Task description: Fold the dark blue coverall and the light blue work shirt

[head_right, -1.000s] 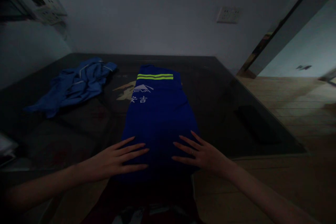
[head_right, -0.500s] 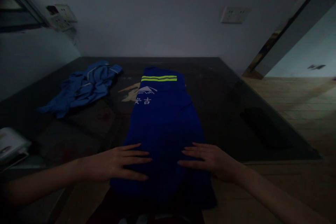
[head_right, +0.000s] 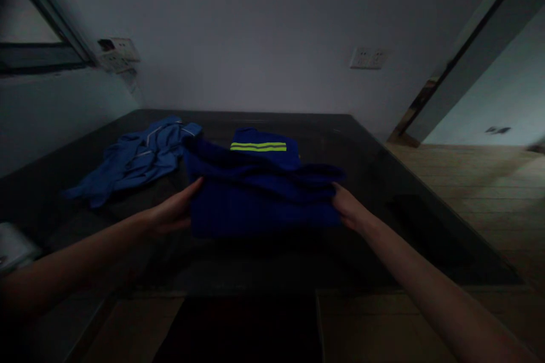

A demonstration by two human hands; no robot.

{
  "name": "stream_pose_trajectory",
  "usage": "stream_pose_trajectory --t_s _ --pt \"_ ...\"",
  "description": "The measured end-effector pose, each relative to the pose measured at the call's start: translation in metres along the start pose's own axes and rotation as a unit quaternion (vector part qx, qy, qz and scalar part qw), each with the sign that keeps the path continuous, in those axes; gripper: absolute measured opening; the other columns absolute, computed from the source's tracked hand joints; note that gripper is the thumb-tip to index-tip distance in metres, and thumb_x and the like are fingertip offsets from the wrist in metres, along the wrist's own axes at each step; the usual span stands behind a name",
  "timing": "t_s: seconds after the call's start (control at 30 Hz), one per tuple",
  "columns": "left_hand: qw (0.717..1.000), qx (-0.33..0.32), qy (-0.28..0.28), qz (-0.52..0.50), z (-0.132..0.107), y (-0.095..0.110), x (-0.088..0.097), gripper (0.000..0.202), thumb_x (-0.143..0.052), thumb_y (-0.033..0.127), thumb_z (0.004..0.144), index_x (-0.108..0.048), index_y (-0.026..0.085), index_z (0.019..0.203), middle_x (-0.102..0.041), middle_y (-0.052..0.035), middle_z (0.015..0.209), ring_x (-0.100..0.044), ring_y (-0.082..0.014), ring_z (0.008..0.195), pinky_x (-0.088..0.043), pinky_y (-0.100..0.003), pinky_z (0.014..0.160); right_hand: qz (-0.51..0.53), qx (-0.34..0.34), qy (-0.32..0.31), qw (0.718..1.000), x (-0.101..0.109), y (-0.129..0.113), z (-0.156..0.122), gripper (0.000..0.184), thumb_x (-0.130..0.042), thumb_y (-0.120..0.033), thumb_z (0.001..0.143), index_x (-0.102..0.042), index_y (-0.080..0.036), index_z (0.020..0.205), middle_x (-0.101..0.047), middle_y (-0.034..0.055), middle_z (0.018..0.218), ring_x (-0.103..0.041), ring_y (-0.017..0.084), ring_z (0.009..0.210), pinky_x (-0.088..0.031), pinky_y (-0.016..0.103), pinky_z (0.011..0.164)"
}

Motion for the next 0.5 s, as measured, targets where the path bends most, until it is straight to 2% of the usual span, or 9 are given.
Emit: stream_pose_trajectory --t_s 0.07,0.13,0.23,0.37,0.5 --pt "0.995 0.057 -0.005 -0.077 0.021 -0.011 0.003 0.060 -0.052 0.061 0.083 -0.056 0.018 0.124 -0.066 -0.0098 0.121 -0.058 -0.0254 0.117 -0.047 -0.037 0.099 0.043 -0.050 0.002 0.998 -0.005 0.008 0.013 0.021 -0.062 -0.031 0.082 -0.069 -0.020 0.099 -0.075 0.0078 0.087 -0.071 0.025 0.084 -0.056 0.042 0.085" --pt "0.989 0.095 0.002 -0.117 0.034 -0.023 0.008 0.051 -0.058 0.051 0.084 -0.057 0.016 0.122 -0.067 -0.0107 0.118 -0.062 -0.0236 0.110 -0.049 -0.035 0.096 0.055 -0.080 -0.015 0.995 -0.010 0.018 0.021 0.018 -0.061 -0.027 0.084 -0.069 -0.017 0.096 -0.075 0.0080 0.087 -0.072 0.022 0.080 -0.056 0.038 0.085" --pt "0.985 0.118 0.017 -0.121 0.038 -0.035 0.014 0.047 -0.069 0.040 0.079 -0.059 0.016 0.119 -0.069 -0.0110 0.115 -0.066 -0.0228 0.103 -0.053 -0.034 0.092 0.048 -0.098 -0.025 0.994 -0.009 0.031 0.027 0.015 -0.061 -0.023 0.084 -0.069 -0.017 0.095 -0.075 0.0072 0.095 -0.071 0.020 0.085 -0.054 0.034 0.089" --pt "0.992 0.087 -0.005 -0.094 0.022 -0.036 0.010 0.054 -0.075 0.041 0.073 -0.059 0.017 0.119 -0.067 -0.0109 0.119 -0.064 -0.0236 0.107 -0.052 -0.034 0.094 0.026 -0.091 -0.009 0.995 0.001 0.034 0.021 0.028 -0.067 -0.035 0.081 -0.067 -0.022 0.105 -0.071 0.0066 0.109 -0.068 0.021 0.099 -0.053 0.032 0.092" --pt "0.999 0.030 -0.034 0.015 0.006 -0.036 0.003 0.063 -0.080 0.043 0.066 -0.059 0.016 0.119 -0.064 -0.0114 0.123 -0.059 -0.0281 0.115 -0.046 -0.039 0.100 0.033 -0.071 -0.111 0.991 -0.008 0.030 0.006 0.049 -0.076 -0.033 0.073 -0.061 -0.021 0.118 -0.069 0.0073 0.114 -0.067 0.022 0.100 -0.052 0.035 0.094"
Point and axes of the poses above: each hand's wrist, its own z-axis towards the middle knuckle, its own x-axis out of the back of the hand, y = z × x, the point moved 6 cm from there along z, towards the middle knuckle
